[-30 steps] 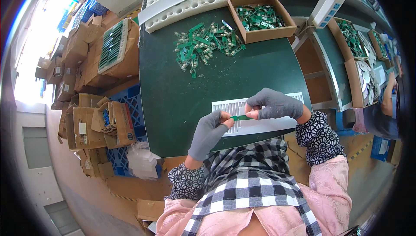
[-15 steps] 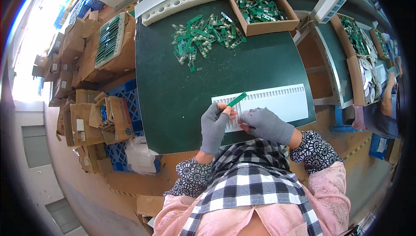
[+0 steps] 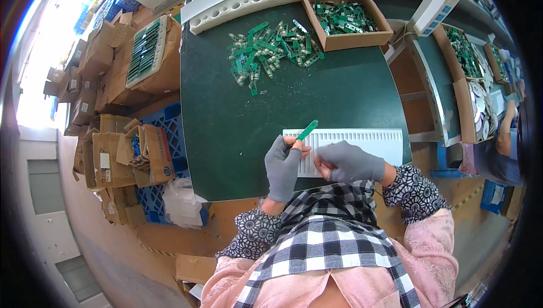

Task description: The person assembles small electronic components into a plastic fixture and circuit boards by hand.

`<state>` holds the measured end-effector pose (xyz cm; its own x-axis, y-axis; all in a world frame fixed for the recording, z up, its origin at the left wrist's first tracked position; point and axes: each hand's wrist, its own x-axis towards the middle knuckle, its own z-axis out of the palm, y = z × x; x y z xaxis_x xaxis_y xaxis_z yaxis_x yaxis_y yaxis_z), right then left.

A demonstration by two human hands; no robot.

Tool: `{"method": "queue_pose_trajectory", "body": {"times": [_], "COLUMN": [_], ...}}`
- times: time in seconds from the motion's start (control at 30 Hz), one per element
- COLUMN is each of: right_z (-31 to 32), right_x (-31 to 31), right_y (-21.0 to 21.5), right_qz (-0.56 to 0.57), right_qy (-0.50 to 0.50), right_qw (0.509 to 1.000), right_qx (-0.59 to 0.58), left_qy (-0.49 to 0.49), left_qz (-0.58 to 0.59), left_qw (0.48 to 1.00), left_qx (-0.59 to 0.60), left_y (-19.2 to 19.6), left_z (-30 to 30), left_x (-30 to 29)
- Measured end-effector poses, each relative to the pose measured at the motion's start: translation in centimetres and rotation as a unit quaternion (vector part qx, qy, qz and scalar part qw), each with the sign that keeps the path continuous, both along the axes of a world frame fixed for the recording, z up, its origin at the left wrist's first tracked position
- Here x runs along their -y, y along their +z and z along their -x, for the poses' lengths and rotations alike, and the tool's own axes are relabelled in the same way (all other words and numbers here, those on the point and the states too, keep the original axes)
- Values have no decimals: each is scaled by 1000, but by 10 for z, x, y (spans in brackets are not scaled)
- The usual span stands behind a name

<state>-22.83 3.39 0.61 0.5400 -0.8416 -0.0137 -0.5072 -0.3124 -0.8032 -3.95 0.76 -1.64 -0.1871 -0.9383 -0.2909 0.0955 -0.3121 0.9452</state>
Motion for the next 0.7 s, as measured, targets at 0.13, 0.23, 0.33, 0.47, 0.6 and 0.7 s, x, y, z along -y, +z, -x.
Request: {"method": "queue_pose_trajectory", "body": {"times": [0.13, 0.23, 0.33, 0.47, 0.6, 0.7], "right_z": [2, -8, -14, -21, -25, -26], "right_x": [-4, -2, 2, 1, 0, -1], "right_y": [-6, -11, -13, -16, -19, -18], "right_qz": [-195, -144, -99, -72, -52, -44], "right_qy": [-206, -295, -323, -345, -355, -359], "right_qw": [925, 909, 917, 920, 919, 919], "right_qx": [252, 256, 211, 174, 163, 155], "left_qy": [-39, -72, -81, -68, -76, -73], "left_qz": [10, 20, 15, 17, 19, -1], "left_qw": [999, 997, 996, 997, 997, 997], "left_qx": [-12, -19, -23, -24, -6, -22], "left_y": [-3, 0, 0, -2, 2, 5], "left_z": [-7, -12, -12, -11, -11, -11], "left_x": [-1, 0, 2, 1, 2, 1]}}
